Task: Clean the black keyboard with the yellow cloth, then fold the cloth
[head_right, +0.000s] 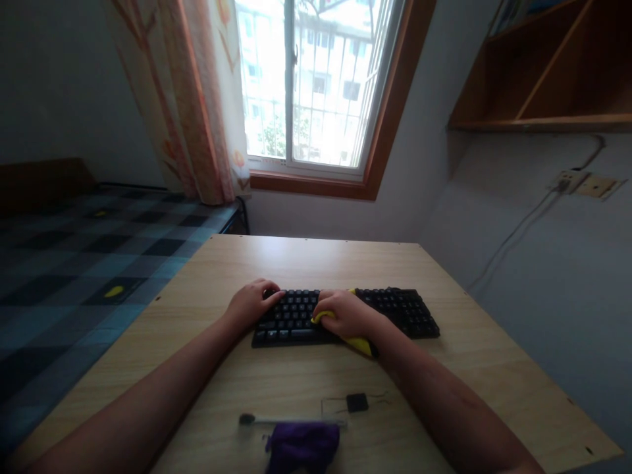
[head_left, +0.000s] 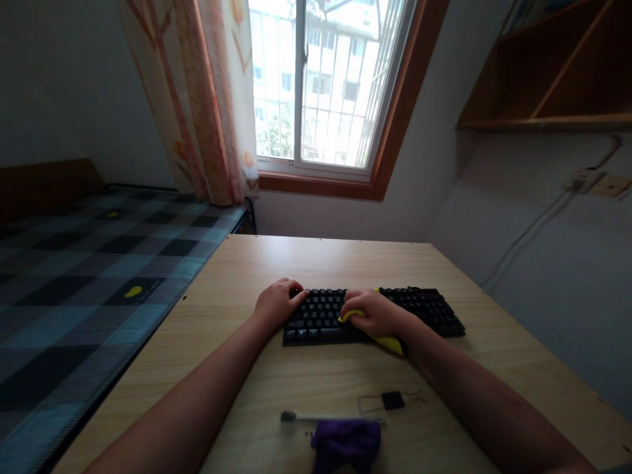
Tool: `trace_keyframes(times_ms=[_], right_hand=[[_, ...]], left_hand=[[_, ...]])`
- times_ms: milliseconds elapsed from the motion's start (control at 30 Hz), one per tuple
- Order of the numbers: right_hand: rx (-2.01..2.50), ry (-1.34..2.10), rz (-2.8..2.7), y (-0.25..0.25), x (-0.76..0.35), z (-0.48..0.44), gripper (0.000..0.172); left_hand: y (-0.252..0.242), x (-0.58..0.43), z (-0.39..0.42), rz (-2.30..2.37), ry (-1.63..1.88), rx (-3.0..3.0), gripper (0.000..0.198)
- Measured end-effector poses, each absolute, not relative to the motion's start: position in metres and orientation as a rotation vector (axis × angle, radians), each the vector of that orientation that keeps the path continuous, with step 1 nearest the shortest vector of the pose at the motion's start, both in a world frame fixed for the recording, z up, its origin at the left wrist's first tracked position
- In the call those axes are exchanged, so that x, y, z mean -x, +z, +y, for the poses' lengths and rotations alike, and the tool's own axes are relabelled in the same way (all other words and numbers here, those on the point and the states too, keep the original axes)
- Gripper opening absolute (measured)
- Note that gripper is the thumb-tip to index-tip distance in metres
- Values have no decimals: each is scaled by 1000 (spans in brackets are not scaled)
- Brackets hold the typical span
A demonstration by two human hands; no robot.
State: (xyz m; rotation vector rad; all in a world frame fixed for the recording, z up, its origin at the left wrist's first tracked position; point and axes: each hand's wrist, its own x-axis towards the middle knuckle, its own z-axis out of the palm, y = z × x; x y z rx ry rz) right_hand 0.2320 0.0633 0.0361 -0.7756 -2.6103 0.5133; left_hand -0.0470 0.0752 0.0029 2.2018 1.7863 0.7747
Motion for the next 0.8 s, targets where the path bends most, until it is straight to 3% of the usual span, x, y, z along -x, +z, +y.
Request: trace_keyframes(times_ms=[800], right_hand=[[762,458,-2596,35,-220,54,19]], left_hand=[[1,48,74,1769,762,-2226,26]])
